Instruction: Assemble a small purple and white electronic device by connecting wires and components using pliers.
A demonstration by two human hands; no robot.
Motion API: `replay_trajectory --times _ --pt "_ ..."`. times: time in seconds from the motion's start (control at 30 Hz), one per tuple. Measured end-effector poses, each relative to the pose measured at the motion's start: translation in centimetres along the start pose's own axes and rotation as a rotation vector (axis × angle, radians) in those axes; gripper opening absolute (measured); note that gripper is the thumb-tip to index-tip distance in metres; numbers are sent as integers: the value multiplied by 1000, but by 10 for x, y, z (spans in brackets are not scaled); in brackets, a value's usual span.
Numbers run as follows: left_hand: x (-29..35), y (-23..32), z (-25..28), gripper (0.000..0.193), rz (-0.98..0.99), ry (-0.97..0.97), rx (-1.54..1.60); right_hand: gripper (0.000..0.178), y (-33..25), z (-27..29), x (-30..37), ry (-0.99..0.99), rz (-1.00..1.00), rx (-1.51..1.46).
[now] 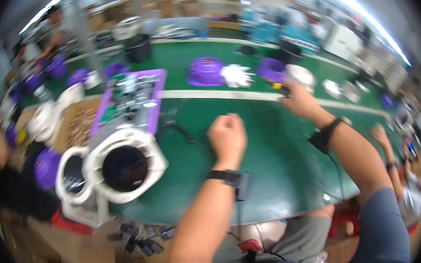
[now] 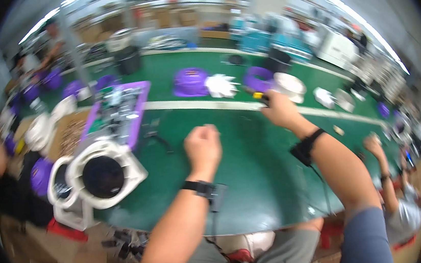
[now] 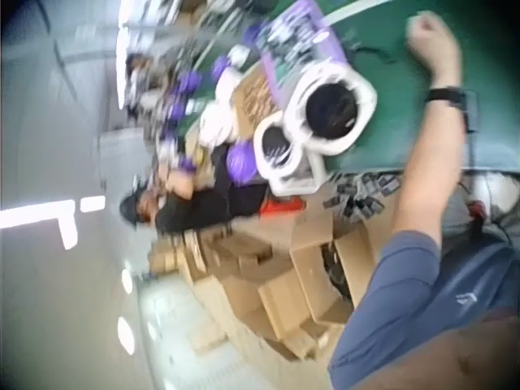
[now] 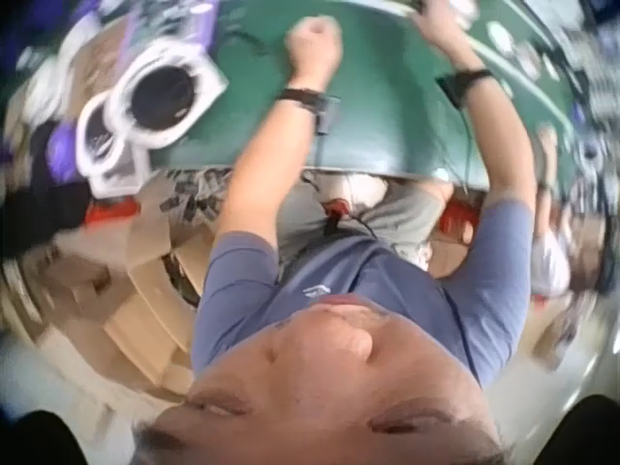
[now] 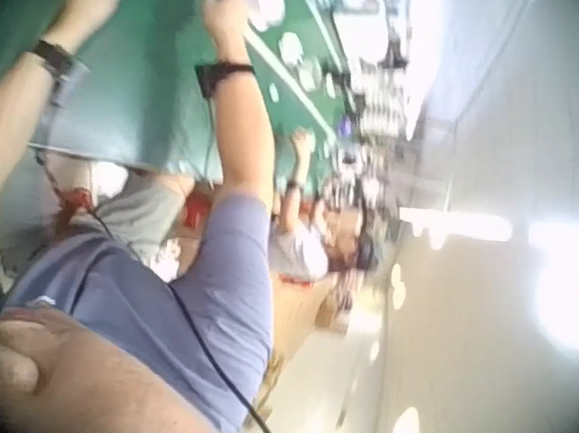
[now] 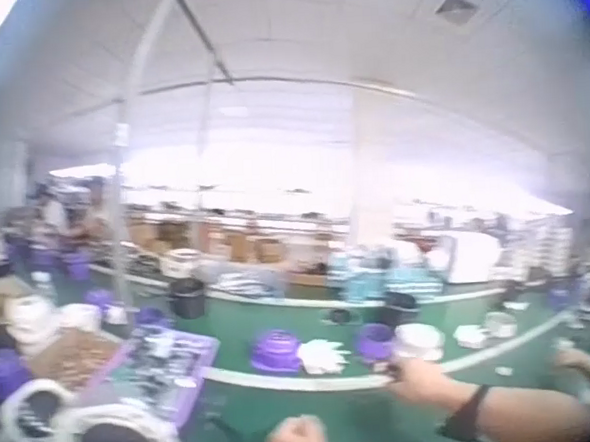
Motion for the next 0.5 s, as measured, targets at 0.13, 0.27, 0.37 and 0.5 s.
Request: replay_trajectory --times 0.13,0.27,0.37,0.5 --pt "6 1 -7 35 0 20 24 47 -22 -29 -44 173 67 -26" --pt "6 1 -8 34 -23 28 18 51 -14 -62 -89 174 45 -21" --pt "6 3 -5 33 4 19 18 54 -11 -83 -107 178 13 -2" --pt "4 2 -4 30 -4 17 16 55 -13 -102 -114 137 -60 -1"
Point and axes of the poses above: each hand's wrist, its own x-axis away from the middle knuckle, its own z-axis out of the back of the hand, y = z × x, the point moved 2 cm from there along -x, towards the middle knuckle, and after that the axes turned 15 degrees about z, right-handed, at the moved point
